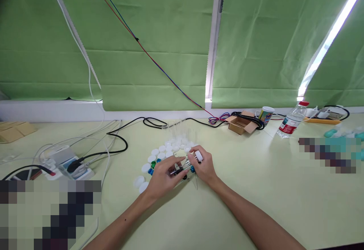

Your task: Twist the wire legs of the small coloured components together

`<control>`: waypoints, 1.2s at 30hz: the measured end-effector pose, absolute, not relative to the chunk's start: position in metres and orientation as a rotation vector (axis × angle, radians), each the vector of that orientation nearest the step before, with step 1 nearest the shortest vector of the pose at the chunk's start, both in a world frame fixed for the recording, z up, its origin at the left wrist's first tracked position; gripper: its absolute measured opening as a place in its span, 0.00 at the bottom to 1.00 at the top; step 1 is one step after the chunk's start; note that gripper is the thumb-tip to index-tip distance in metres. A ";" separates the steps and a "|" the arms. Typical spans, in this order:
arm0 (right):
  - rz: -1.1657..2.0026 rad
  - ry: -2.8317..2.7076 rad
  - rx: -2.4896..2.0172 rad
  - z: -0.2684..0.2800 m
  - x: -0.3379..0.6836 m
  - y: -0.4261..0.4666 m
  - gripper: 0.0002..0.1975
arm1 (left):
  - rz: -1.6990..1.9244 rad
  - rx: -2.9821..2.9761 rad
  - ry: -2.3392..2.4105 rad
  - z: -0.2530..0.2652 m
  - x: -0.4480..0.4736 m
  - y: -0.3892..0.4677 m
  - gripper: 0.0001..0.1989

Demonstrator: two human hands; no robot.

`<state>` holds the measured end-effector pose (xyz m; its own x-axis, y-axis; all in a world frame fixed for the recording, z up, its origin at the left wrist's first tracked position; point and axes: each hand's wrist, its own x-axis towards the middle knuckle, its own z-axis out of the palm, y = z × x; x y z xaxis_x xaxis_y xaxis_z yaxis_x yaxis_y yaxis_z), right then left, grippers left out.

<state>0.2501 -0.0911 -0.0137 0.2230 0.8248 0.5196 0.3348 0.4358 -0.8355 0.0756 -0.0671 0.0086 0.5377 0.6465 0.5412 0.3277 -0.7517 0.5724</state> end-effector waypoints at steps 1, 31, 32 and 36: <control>0.477 -1.363 -1.121 -0.013 0.250 -0.092 0.10 | 1.076 2.336 0.801 0.010 0.076 -0.067 0.12; 0.590 -1.272 -1.165 -0.009 0.243 -0.092 0.14 | 1.068 2.302 0.780 0.008 0.077 -0.068 0.10; 0.591 -1.274 -1.163 -0.009 0.243 -0.093 0.14 | 1.071 2.303 0.781 0.008 0.077 -0.068 0.11; 0.589 -1.286 -1.166 -0.010 0.244 -0.092 0.15 | 1.074 2.307 0.797 0.009 0.077 -0.069 0.10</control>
